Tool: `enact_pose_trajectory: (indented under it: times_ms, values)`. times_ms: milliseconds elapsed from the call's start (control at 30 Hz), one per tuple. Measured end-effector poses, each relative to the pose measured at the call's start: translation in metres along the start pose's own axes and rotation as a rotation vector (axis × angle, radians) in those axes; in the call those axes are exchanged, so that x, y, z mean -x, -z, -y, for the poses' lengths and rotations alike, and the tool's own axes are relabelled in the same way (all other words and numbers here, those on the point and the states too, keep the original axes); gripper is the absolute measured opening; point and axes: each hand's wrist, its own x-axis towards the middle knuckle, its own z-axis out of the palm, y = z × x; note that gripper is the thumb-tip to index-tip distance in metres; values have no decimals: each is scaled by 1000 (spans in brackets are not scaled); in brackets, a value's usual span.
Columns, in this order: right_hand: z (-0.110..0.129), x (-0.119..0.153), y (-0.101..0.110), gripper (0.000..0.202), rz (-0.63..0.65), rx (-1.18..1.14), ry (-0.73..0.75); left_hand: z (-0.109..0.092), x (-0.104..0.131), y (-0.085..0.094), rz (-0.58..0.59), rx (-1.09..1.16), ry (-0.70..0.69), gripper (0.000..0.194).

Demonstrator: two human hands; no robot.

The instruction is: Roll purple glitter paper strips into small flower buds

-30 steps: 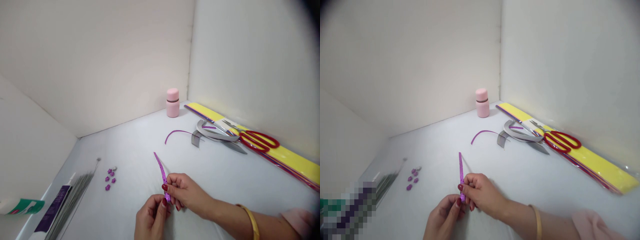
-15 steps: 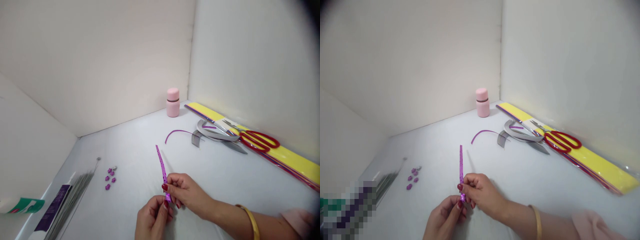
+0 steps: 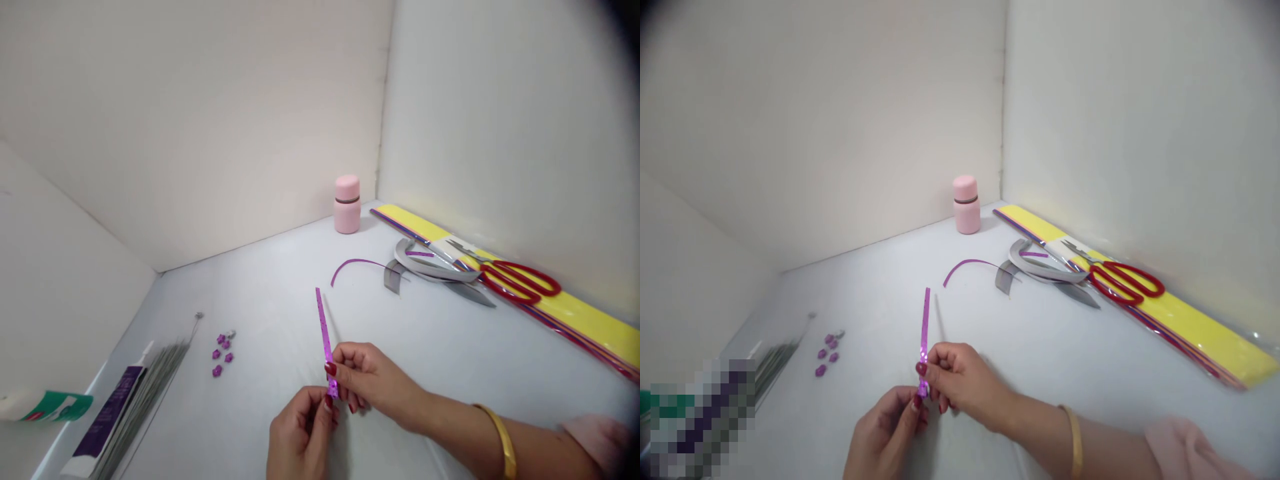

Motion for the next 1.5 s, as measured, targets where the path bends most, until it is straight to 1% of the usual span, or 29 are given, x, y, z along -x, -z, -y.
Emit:
enact_pose_trajectory:
  times_ms: [100, 300, 467, 633, 800, 933, 1167, 1333, 1400, 1500]
  values:
    - [-1, 0, 1, 35, 25, 20, -23, 0, 0, 0, -10, -83, -40, 29]
    - [-2, 0, 1, 36, 8, 24, -6, 3, -2, 1, 11, -133, -18, 29]
    - [-2, 1, 2, 36, -21, 31, 17, 2, -1, 1, 52, -77, -56, 30]
    - [0, 1, 1, 37, -14, 30, 27, 0, -2, 0, 84, 84, 6, 29]
    - [-2, 1, 1, 37, 6, 31, 39, 0, -3, -1, 68, 152, 46, 31]
    - [-5, 1, 1, 35, 27, 25, 49, 2, -4, -3, 51, 146, 82, 29]
    - [-3, 4, 2, 34, 36, 21, 60, 6, -4, -8, 63, 142, 80, 32]
    - [-3, 3, 3, 34, 12, 12, 60, 2, -3, -7, 78, 172, 68, 30]
    - [-2, 3, 2, 34, -19, -3, 46, -1, -2, -5, 58, 217, 65, 31]
    - [1, 2, 1, 35, -50, -2, 25, -5, -1, -3, -36, 200, 61, 33]
